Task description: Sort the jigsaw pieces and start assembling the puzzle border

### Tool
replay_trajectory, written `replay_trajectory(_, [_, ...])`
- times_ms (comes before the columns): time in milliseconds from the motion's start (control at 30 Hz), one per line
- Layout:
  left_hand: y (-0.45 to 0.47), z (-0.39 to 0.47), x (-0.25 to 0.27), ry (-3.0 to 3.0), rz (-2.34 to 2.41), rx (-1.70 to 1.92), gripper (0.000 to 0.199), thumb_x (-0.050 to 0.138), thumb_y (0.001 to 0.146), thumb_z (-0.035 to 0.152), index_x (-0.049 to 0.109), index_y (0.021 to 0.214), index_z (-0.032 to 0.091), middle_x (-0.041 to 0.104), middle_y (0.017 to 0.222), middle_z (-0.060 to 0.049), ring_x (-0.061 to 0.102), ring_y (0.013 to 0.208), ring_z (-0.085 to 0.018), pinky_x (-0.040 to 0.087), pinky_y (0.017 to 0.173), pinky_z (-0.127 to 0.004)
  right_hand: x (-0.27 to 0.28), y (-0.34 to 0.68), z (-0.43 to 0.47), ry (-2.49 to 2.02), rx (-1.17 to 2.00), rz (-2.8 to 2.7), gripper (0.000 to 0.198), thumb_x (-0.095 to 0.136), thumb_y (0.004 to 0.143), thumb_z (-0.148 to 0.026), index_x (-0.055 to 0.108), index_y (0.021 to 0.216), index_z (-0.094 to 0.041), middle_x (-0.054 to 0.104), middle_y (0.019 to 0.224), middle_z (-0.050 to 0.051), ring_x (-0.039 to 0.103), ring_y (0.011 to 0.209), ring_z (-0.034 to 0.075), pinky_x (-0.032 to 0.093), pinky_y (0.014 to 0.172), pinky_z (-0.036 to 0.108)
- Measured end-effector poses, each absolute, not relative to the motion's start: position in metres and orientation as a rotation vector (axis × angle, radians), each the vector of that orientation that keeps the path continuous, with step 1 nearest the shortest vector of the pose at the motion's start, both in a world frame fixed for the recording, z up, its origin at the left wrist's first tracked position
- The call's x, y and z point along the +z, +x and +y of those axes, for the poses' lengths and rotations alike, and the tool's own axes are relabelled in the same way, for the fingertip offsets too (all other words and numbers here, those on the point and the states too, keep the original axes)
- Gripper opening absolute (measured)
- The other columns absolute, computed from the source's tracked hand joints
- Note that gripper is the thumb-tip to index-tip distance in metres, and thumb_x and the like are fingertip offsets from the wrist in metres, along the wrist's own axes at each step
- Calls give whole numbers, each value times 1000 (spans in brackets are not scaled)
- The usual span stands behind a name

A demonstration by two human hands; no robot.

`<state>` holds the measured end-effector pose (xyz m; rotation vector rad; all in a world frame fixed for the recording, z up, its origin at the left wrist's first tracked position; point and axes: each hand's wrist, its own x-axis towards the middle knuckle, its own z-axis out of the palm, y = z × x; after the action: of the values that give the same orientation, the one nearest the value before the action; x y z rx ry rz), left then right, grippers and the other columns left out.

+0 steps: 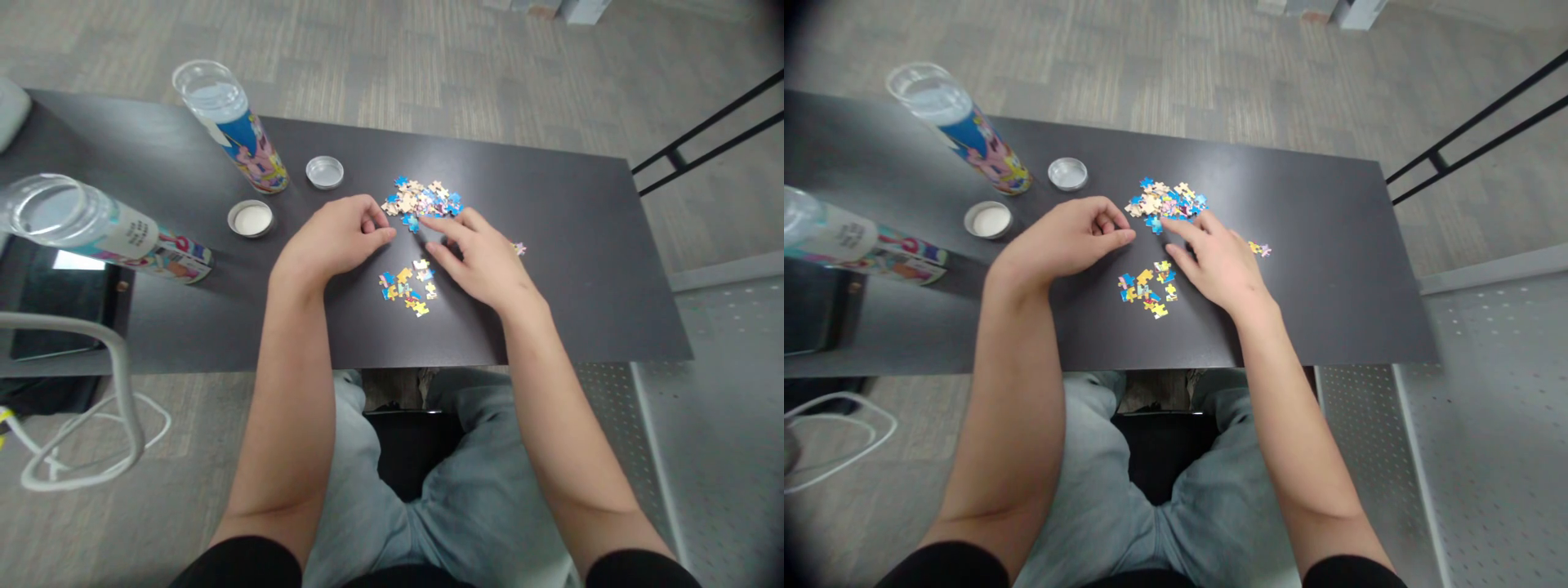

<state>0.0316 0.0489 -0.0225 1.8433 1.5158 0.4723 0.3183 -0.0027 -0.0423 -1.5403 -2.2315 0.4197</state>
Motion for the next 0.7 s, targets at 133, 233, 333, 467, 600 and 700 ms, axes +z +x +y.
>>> replay_trajectory(133, [47, 50, -28, 1853, 1651, 535, 15, 93, 102, 38, 80, 106, 30, 81, 95, -5, 73, 99, -31, 51, 88, -44, -50, 306, 5, -1513, 459, -2272, 48, 78, 123, -40, 90, 170, -38, 82, 139, 16, 83, 123, 42, 74, 117, 64])
replay_trajectory(233, [59, 51, -29, 1832, 1735, 564, 23, 96, 102, 45, 79, 103, 30, 80, 99, -7, 73, 107, -36, 53, 97, -48, -51, 317, 3, -1494, 489, -2287, 48, 75, 123, -40, 92, 168, -37, 81, 141, 18, 83, 126, 44, 74, 119, 68])
replay_trajectory(333, [67, 53, -29, 1807, 1769, 541, 29, 100, 100, 46, 77, 102, 28, 79, 105, -9, 74, 113, -38, 53, 103, -50, -48, 328, -4, -1432, 511, -2306, 48, 72, 123, -40, 94, 166, -36, 81, 141, 19, 83, 127, 45, 74, 119, 69])
replay_trajectory(467, [66, 55, -30, 1817, 1729, 523, 31, 103, 95, 45, 77, 99, 28, 79, 103, -8, 73, 107, -35, 53, 100, -48, -39, 339, -13, -1368, 598, -2291, 38, 75, 122, -43, 101, 150, -43, 82, 128, 15, 83, 119, 42, 74, 115, 67])
replay_trajectory(600, [64, 58, -32, 1785, 1729, 578, 34, 98, 101, 55, 77, 98, 29, 80, 104, -11, 72, 106, -36, 52, 98, -50, -30, 347, -16, -1355, 756, -2232, 26, 81, 119, -56, 104, 128, -48, 83, 114, 9, 83, 103, 38, 74, 103, 63])
replay_trajectory(700, [65, 59, -32, 1774, 1776, 555, 34, 102, 97, 52, 77, 98, 29, 78, 106, -11, 73, 109, -38, 51, 100, -51, -29, 348, -13, -1386, 738, -2169, 31, 81, 118, -55, 101, 138, -44, 82, 108, 9, 82, 97, 38, 74, 99, 63])
